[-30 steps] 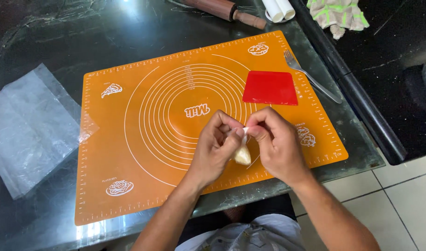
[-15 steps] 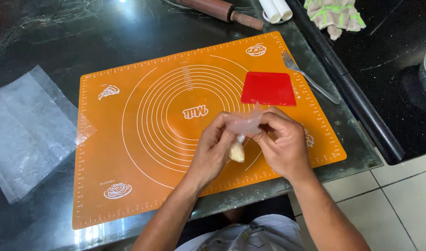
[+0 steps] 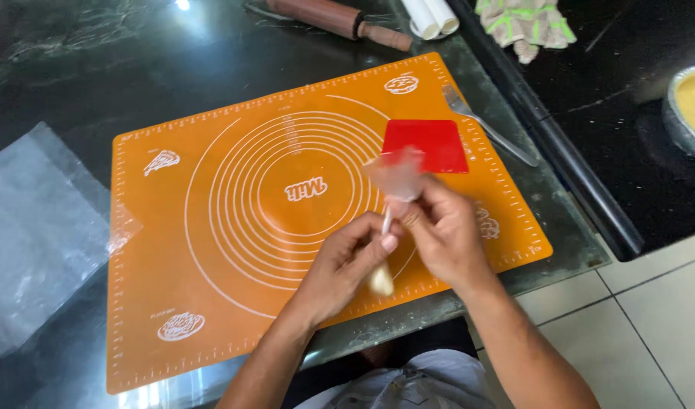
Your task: Dock a tart crust with a fork and gather leftover dough scraps into a plastic bag.
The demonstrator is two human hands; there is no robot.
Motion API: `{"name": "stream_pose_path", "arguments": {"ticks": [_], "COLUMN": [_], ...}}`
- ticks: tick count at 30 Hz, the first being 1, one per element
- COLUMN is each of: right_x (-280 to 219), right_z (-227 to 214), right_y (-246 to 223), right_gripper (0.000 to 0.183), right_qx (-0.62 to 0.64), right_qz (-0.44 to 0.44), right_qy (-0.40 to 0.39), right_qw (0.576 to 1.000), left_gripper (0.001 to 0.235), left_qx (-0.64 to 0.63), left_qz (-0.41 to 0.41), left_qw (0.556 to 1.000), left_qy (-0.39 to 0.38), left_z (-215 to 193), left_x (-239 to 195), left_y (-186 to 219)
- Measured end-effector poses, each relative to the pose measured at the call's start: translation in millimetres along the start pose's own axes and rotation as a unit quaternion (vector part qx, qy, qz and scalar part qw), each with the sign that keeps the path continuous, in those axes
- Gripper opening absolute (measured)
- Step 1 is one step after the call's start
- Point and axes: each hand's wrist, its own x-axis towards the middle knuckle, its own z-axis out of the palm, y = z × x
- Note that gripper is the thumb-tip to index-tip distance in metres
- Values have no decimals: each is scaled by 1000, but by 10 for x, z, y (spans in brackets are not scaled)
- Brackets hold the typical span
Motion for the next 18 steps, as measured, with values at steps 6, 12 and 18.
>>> {"name": "stream_pose_path", "arguments": {"ticks": [6,12,18], "right_x": [-158,-176,209], "right_z": [-57,17,-306], "right_y": [116,33,103], "right_gripper": [21,42,37], "right_qx": [-74,-24,-11], "right_qz": [24,121,140], "right_qy": [32,-137,-153], "right_qw": [996,983,978], "left_gripper": [31,44,51], "left_qx": [62,189,185], "left_qz": [51,144,144], "left_qw": [997,951,966], "left_qy": [-6,196,112], "left_z": [-42,-4,-49], "left_x": [-35,187,369], "left_y": [-260,-69,-47]}}
